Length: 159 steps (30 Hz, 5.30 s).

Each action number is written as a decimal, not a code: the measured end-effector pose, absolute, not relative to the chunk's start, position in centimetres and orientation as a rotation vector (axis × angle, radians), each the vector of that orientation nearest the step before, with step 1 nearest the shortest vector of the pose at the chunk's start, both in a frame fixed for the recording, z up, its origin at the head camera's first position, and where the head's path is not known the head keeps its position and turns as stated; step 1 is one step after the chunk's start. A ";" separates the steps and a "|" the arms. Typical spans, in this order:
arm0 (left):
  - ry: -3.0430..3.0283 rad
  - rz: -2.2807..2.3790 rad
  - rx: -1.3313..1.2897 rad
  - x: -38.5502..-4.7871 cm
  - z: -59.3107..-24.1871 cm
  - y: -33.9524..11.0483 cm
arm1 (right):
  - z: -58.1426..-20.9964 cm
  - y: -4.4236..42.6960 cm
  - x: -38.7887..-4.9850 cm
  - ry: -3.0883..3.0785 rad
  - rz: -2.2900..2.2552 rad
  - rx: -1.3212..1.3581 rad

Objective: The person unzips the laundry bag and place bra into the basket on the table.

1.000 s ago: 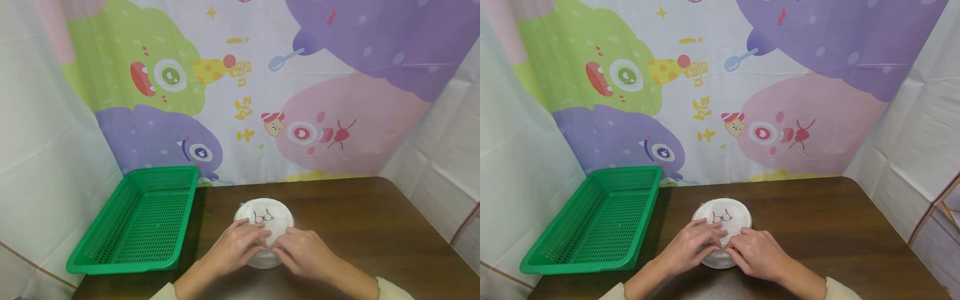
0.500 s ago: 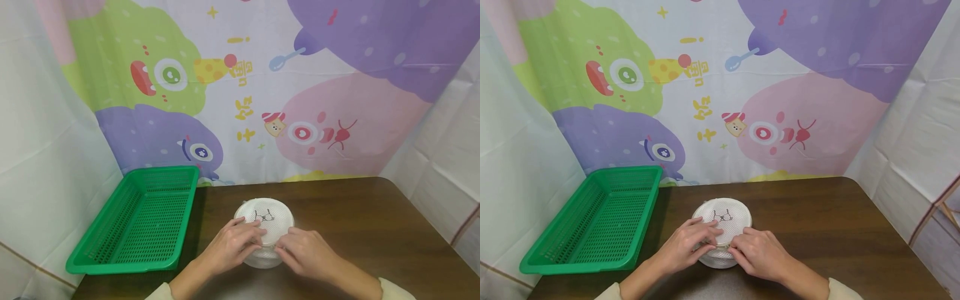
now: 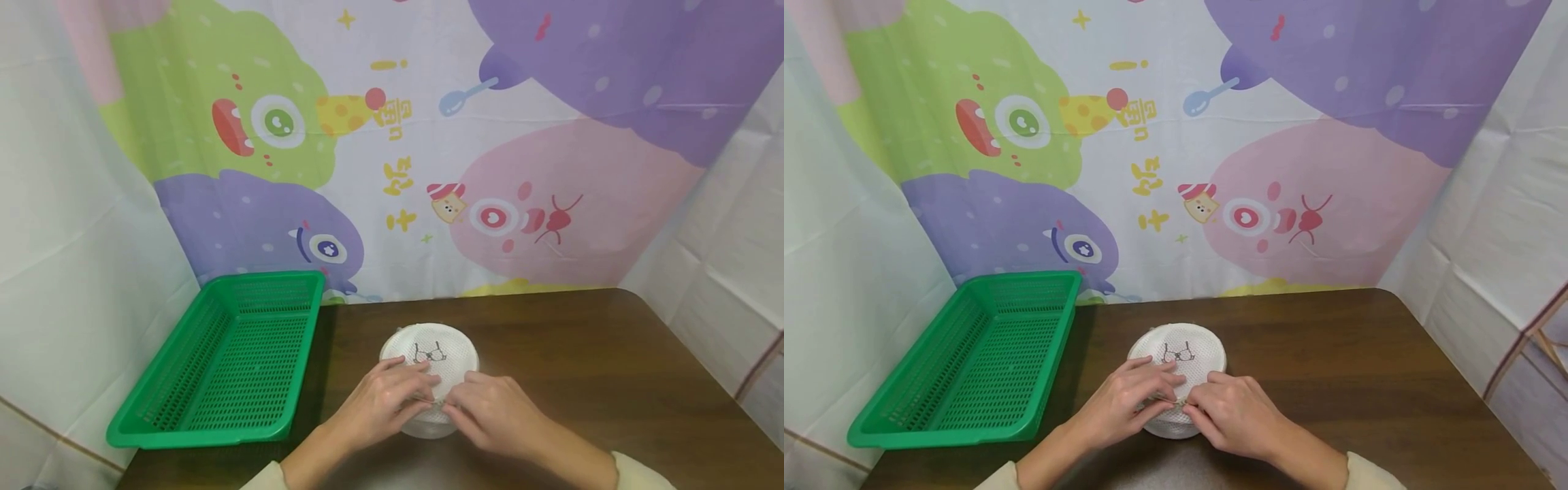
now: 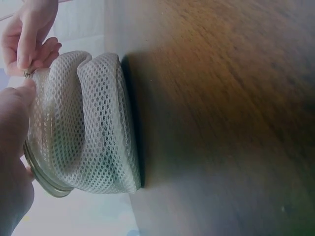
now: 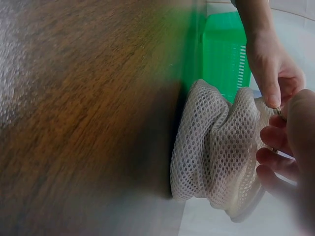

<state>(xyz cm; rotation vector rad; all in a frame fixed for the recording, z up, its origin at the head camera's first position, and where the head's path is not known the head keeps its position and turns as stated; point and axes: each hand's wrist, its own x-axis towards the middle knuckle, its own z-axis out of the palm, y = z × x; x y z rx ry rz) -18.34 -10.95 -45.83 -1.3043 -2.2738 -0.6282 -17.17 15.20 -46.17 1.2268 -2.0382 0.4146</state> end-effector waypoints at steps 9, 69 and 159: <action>-2.235 -0.600 -1.304 -18.3 -45.8 -11.5 | -46.4 15.7 -17.2 -2.054 0.400 1.222; -2.281 -0.722 -1.270 -18.3 -46.2 -11.2 | -46.0 15.0 -16.9 -2.024 0.418 1.234; -2.250 -0.634 -1.256 -18.4 -46.5 -12.7 | -46.5 15.4 -17.2 -2.017 0.422 1.248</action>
